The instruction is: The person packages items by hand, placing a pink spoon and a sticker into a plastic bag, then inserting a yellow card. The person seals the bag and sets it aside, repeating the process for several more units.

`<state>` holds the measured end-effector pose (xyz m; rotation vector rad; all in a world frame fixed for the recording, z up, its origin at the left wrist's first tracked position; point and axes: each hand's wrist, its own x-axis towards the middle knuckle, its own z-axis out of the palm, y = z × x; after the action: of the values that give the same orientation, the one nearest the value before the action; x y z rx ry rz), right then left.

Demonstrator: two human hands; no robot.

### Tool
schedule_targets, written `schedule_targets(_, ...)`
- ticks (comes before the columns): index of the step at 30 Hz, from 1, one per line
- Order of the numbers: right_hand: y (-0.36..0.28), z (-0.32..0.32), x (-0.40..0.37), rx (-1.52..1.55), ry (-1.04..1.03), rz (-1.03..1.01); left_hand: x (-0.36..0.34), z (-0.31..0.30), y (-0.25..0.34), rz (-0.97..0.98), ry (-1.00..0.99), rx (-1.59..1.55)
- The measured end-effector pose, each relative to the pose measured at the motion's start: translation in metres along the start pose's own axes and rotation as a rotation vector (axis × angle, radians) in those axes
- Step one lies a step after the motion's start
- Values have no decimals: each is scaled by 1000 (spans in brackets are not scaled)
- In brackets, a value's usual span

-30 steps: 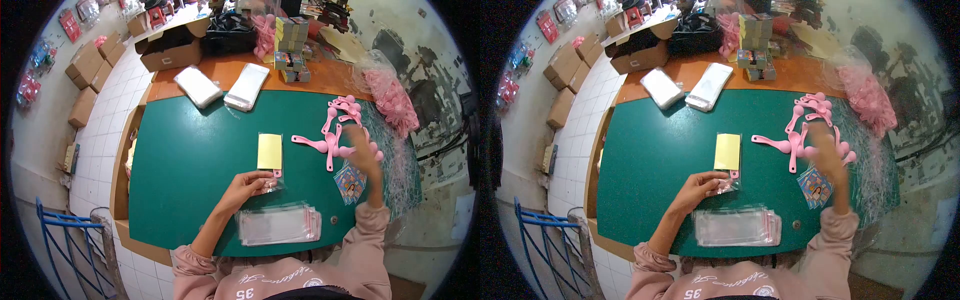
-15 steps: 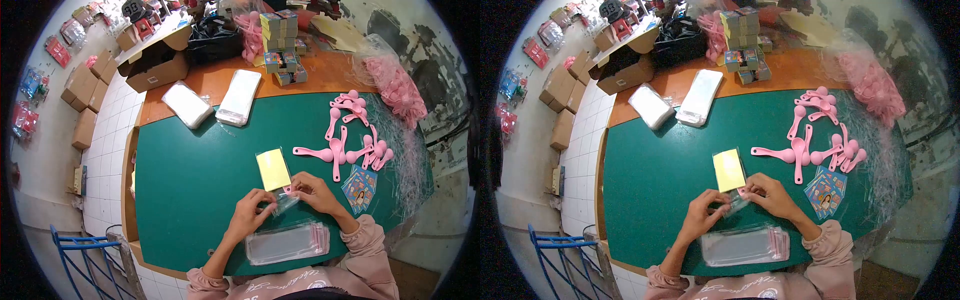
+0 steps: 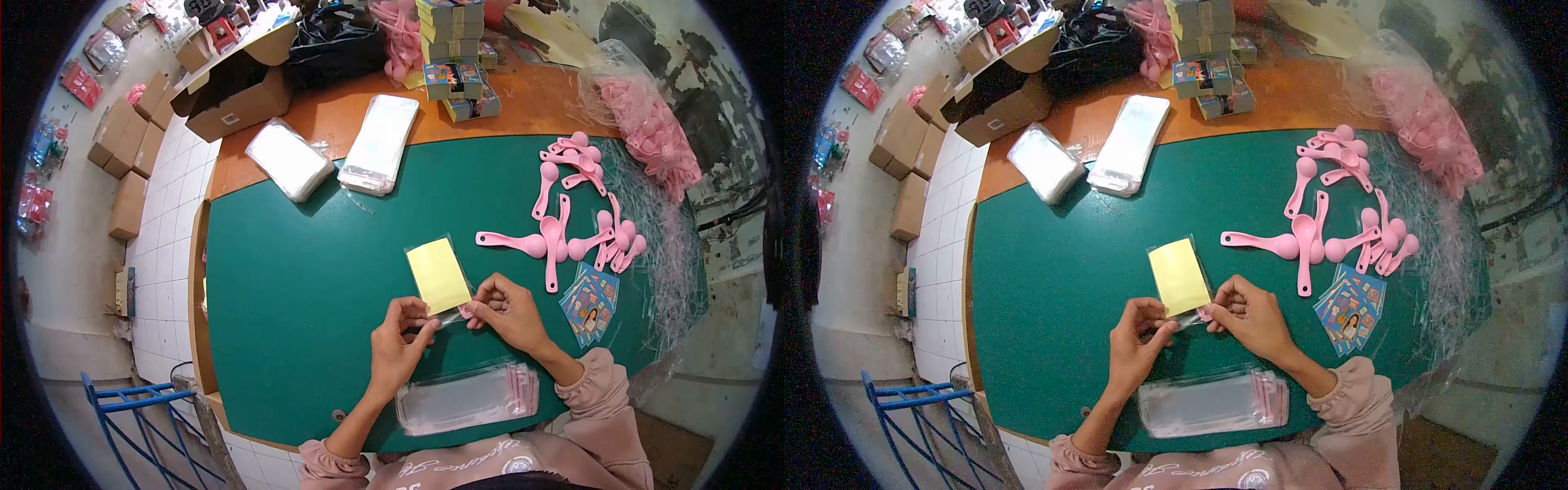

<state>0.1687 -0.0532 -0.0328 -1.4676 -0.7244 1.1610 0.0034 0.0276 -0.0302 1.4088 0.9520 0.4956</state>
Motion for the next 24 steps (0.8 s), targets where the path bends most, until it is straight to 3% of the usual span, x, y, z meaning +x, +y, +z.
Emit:
schedule_targets(7, 1, 3, -1, -108, 43, -4, -2, -4, -9, 10, -83, 109)
schedule_targets(10, 1, 3, -1, -114, 26, -40, -4, 0, -1, 14, 19, 5)
schedule_targets(17, -2, 5, -3, -113, 22, -35, -4, -2, -8, -6, -32, 43)
schedule_targets(22, -4, 4, -3, -129, 11, -24, -2, -2, -7, 164, -35, 233)
schedule_targets(24, -3, 4, -4, -199, -10, -19, -1, -3, -1, 139, -40, 206)
